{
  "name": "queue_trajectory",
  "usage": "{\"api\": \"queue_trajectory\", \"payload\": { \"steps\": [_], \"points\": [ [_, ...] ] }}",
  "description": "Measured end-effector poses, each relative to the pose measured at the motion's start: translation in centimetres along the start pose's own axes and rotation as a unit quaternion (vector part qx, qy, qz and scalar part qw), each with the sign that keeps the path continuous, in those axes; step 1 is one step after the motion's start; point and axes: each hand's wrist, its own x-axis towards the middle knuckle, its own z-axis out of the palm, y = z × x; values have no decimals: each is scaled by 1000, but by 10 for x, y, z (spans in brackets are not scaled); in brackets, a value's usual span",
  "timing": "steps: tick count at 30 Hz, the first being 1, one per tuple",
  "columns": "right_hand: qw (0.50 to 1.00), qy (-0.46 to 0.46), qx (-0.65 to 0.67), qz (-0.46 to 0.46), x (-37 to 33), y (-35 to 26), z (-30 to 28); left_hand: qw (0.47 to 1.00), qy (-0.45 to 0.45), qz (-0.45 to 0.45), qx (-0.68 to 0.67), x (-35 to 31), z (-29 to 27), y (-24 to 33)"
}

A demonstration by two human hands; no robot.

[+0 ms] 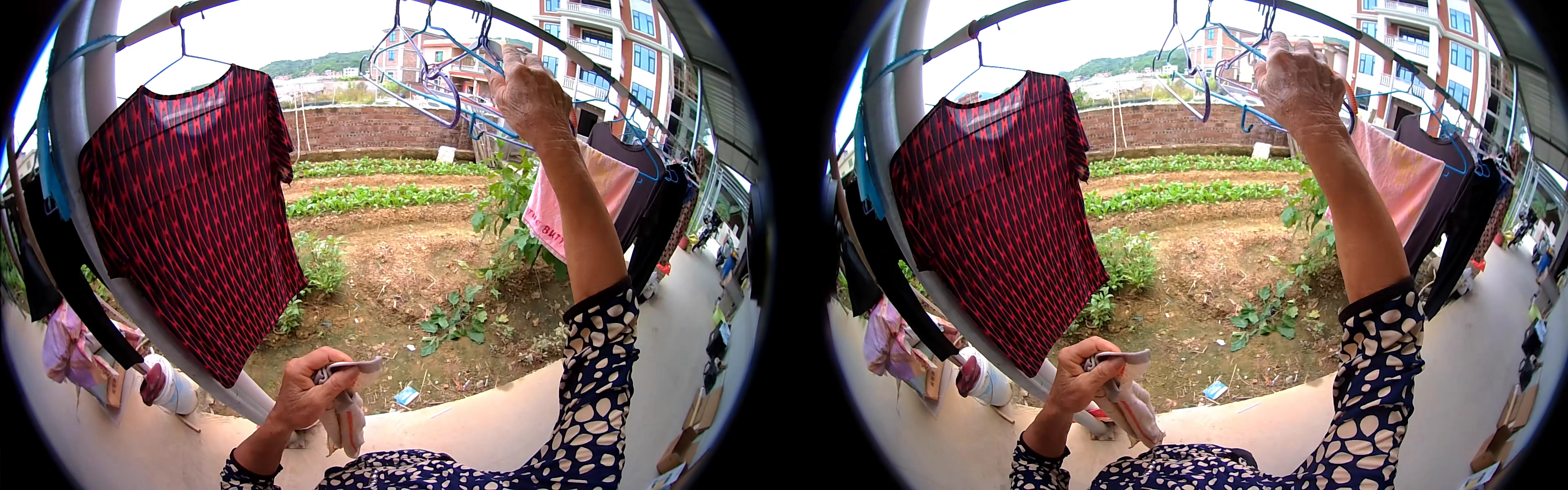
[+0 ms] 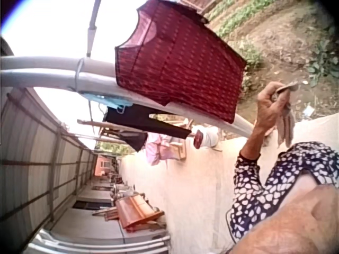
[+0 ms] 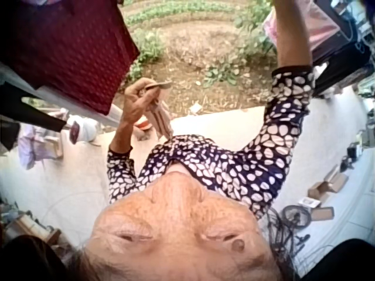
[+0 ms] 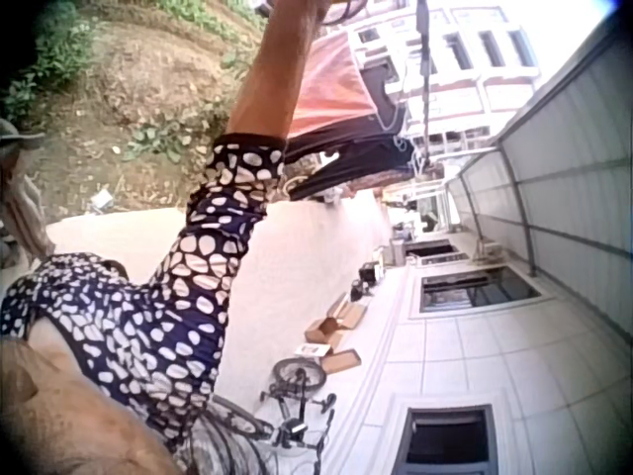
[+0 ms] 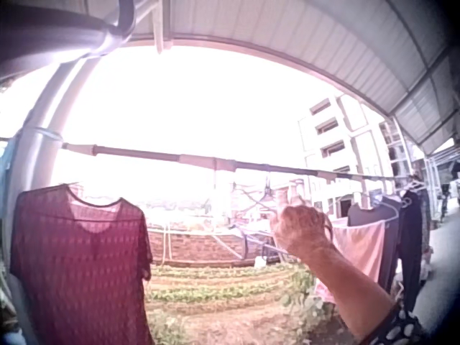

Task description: The person carries a pink basin of wet clothes from a washing area to an outdoor patio. They take out a black garment, a red patterned top, a beige towel, and a pink patterned undergarment one by one. For each item, they shake it out, place it on a hanger, and hang it on a clothesline.

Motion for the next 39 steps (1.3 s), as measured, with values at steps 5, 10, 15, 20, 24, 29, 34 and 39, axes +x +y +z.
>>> {"api": "queue_trajectory", "payload": {
  "steps": [5, 10, 15, 20, 24, 29, 34, 39],
  "points": [
    [985, 106, 61, -118, 18, -41, -27, 1000, 3, -26, -4, -1, 0, 0],
    [966, -238, -79, -62, 32, -84, -43, 998, -43, -34, 6, -7, 1, -6],
    [973, -229, 0, -24, 20, -70, 5, 994, -74, -67, 49, -16, -2, -8],
    [982, -107, 158, -5, 36, -47, 31, 965, -110, 2, 239, -18, 3, -19],
    [960, -120, 252, -29, 44, -43, 18, 933, -95, 26, 345, -14, 11, -25],
    [930, -181, 320, -22, -12, -48, -39, 944, -129, -83, 291, -11, 6, -24],
    [888, -186, 421, 5, -81, -31, -95, 970, -102, -177, 132, -6, 1, -24],
    [836, -274, 472, 54, -173, 9, -126, 989, 18, -142, 24, -4, 9, -1]
  ]
}}
